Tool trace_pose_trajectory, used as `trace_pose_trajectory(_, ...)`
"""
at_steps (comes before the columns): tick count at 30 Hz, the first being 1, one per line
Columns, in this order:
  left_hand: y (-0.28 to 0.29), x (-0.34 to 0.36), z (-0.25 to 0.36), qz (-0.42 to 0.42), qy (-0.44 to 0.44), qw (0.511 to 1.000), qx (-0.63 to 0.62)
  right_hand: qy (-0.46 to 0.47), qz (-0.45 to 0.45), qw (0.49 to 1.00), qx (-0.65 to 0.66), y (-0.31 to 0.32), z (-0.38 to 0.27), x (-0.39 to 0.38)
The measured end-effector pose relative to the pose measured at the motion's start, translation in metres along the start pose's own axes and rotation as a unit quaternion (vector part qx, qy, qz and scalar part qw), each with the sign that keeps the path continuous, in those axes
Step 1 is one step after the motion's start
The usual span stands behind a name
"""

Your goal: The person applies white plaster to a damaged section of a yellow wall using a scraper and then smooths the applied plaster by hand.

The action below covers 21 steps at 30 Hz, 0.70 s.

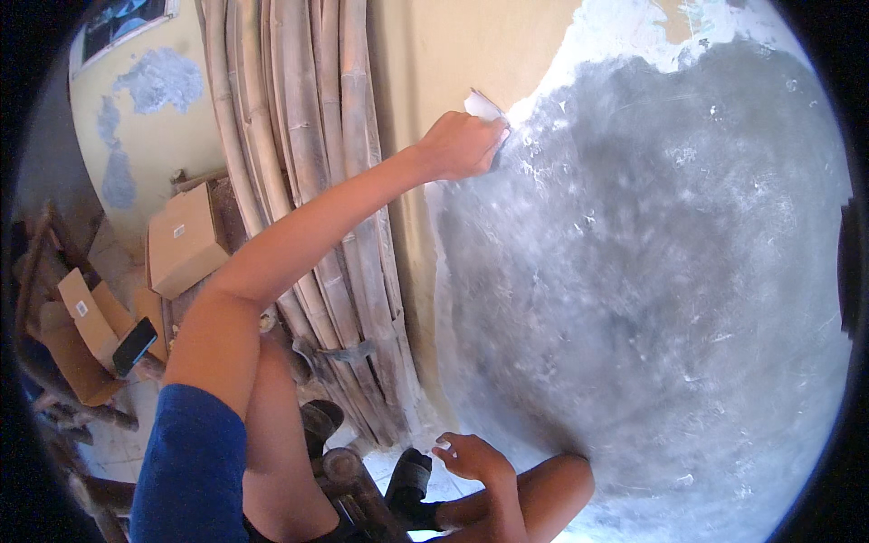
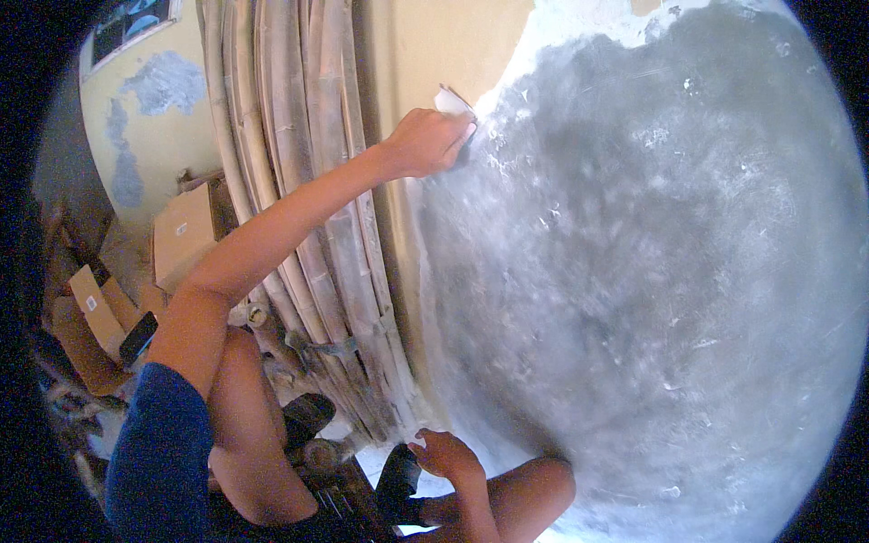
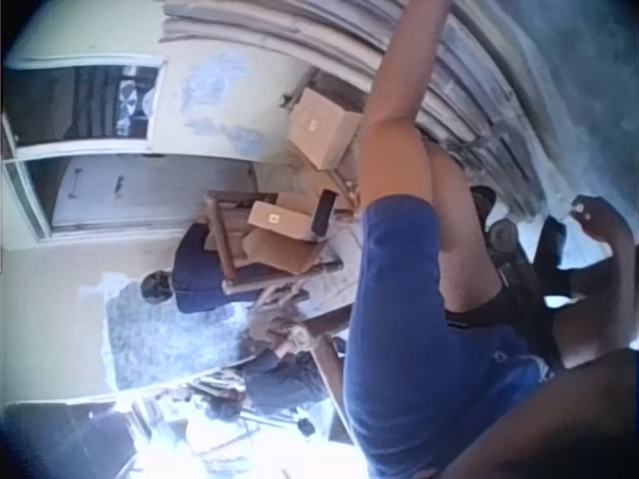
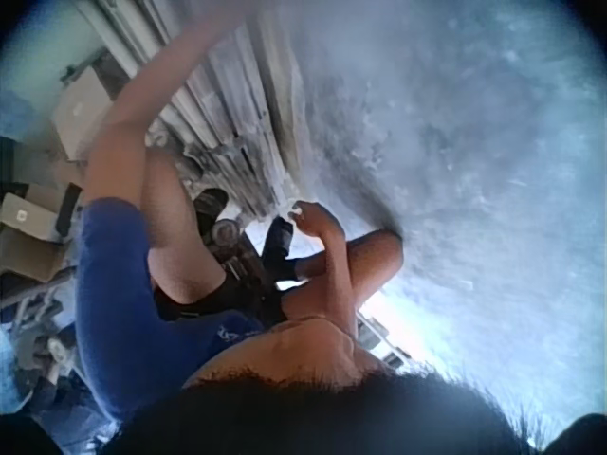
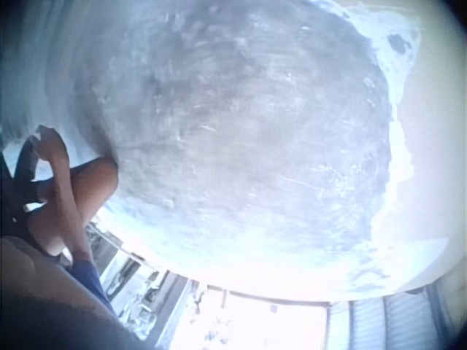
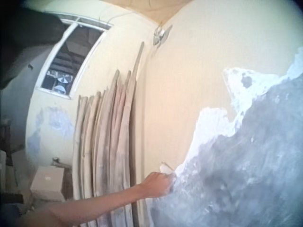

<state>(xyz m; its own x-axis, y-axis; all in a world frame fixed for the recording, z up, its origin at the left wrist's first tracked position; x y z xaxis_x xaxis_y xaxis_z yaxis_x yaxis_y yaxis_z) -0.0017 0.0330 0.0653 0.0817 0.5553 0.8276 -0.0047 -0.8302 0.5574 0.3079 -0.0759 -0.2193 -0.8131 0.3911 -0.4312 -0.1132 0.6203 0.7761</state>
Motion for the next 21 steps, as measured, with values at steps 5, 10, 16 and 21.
trace_pose_trajectory(5,0.007,0.008,0.007,-0.035,-0.009,0.999,0.041,0.017,-0.010,1.000,0.001,-0.002,-0.008,-0.004)
trace_pose_trajectory(10,0.017,0.019,0.021,-0.030,-0.002,0.998,0.051,0.012,-0.011,1.000,0.017,-0.003,-0.005,-0.006)
trace_pose_trajectory(16,0.010,0.003,0.008,-0.060,-0.027,0.996,0.057,0.004,-0.003,1.000,0.022,0.005,-0.003,-0.009)
trace_pose_trajectory(21,0.009,0.000,0.009,-0.080,-0.024,0.994,0.065,0.016,0.005,1.000,0.014,0.009,-0.009,-0.013)
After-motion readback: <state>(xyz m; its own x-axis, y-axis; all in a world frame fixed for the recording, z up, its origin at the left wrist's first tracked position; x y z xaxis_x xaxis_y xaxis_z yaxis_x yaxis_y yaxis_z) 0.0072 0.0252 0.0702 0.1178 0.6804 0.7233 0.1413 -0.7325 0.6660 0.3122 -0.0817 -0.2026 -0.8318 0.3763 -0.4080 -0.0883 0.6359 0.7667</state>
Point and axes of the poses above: each hand's wrist, its own x-axis towards the middle knuckle, its own y-axis out of the back of the hand, z = x × y, the point moved 4 cm from there along x, towards the middle knuckle, and after that the axes turned 5 degrees about z, right-handed, at the moved point
